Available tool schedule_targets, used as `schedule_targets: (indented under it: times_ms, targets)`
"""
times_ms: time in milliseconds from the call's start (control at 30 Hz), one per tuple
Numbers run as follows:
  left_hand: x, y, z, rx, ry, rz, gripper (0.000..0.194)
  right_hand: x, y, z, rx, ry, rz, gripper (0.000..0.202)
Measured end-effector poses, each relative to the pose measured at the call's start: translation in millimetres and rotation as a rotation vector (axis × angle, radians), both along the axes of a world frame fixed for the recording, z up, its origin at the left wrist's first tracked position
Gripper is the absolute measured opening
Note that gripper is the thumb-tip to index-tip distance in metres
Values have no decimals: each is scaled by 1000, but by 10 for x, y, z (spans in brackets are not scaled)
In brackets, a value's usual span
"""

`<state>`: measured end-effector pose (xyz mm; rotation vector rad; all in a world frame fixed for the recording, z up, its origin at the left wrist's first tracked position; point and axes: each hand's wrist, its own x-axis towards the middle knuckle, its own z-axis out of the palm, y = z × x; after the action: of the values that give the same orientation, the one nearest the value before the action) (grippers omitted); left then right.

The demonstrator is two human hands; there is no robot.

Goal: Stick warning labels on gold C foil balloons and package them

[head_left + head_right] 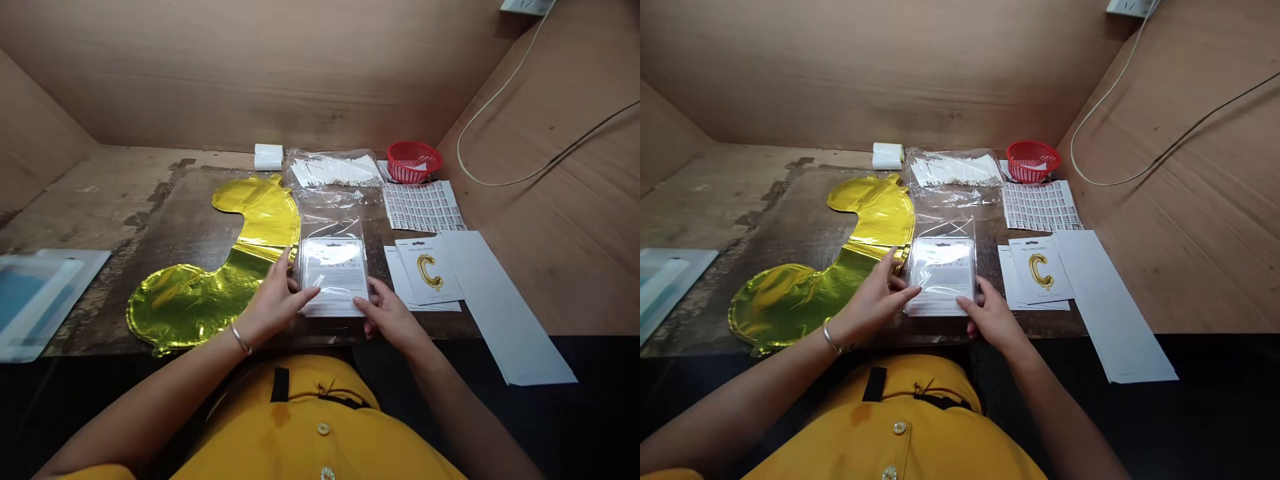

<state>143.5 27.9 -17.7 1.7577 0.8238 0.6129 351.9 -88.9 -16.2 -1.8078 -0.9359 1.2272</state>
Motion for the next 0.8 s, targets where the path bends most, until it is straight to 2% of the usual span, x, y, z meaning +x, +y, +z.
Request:
schedule_targets:
  times_ms: [33,67,133,167,200,233,300,333,400,467,500,600,667,733,800]
  targets:
    - [-51,-73,-28,257,48,-5,48,-12,13,-31,5,-203,-8,67]
    - [-98,-158,-65,497,86,-95,40,-22,18,-53,-1,-419,7,62]
    - [-161,-335,-144,841,138,-430,30,-35,-1,-58,-7,-799,76,54]
    - [-172,-412,-179,932,175,-587,32,-38,-21,-37,27,-938,103,52]
    - [-168,-477,-206,980,229,-683,34,-38,-41,0,103,-1044,109,51]
    - [-154,-527,-224,999,294,-711,37,-39,-56,48,220,-1124,114,49]
    - [-107,-590,-236,1009,398,-658,40,-47,-47,151,491,-1215,211,43]
    - [-83,-609,-236,1015,425,-627,41,-57,-17,195,590,-1233,324,39]
    - [-43,-636,-238,1036,437,-588,41,-86,96,248,666,-1236,608,29]
    - [-21,-655,-259,1054,433,-569,41,-117,247,256,639,-1243,802,22]
    - [-16,-662,-277,1062,434,-558,41,-132,322,251,616,-1265,830,20]
    - [-13,-666,-339,1093,455,-527,41,-182,489,230,579,-1371,755,13]
    - [-16,-659,-359,1109,465,-515,41,-224,539,221,576,-1415,753,10]
    - [-19,-647,-352,1119,457,-506,40,-259,562,212,560,-1406,792,11]
    - [-15,-631,-320,1124,445,-497,39,-278,575,199,529,-1386,761,17]
